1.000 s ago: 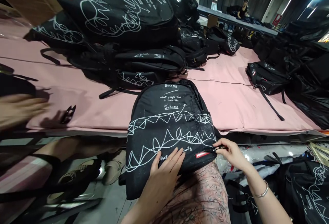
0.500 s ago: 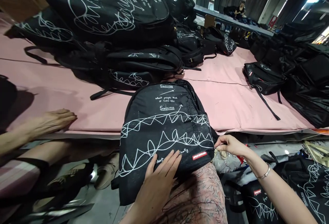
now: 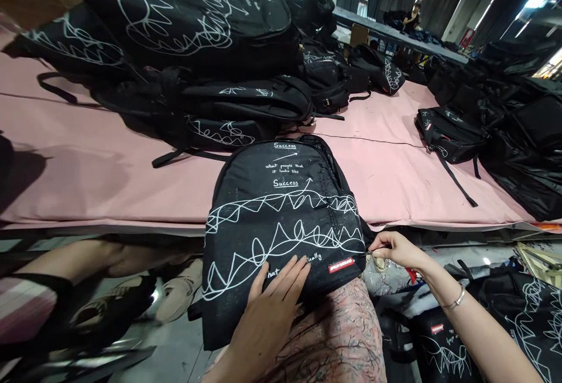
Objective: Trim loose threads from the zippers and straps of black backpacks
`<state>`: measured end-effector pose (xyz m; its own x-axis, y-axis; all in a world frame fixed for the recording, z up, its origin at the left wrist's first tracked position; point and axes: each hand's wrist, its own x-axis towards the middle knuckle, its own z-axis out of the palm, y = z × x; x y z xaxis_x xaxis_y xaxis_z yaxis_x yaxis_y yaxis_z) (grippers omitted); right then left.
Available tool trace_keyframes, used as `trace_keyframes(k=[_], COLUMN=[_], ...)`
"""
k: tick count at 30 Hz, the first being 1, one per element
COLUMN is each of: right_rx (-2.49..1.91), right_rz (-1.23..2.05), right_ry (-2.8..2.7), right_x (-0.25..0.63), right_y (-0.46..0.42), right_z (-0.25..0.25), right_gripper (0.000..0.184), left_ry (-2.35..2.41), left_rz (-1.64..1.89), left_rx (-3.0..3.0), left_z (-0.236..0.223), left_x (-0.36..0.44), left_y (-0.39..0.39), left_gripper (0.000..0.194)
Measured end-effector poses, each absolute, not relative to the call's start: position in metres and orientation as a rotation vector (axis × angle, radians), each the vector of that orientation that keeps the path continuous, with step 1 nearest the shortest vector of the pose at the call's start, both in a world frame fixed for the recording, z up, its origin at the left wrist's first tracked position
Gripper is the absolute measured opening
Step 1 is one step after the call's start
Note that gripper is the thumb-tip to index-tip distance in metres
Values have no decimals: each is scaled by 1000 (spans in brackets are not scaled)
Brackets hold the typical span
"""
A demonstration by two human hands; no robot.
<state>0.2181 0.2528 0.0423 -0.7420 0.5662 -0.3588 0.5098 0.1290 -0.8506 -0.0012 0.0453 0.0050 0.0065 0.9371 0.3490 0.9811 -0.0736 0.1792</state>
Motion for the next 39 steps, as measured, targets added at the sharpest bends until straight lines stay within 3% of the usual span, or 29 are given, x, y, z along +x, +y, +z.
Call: trace_keyframes(k=[39], right_rx=[-987], right_rz=[1662], right_ry=[-2458], right_x=[175], right_y=[236], right_z=[39], right_gripper=[8], left_ry=[-2037], left_rz=[-619], left_rx=[-2135], left_z=[9], left_x=[-1], left_y=[44], left_gripper=[44])
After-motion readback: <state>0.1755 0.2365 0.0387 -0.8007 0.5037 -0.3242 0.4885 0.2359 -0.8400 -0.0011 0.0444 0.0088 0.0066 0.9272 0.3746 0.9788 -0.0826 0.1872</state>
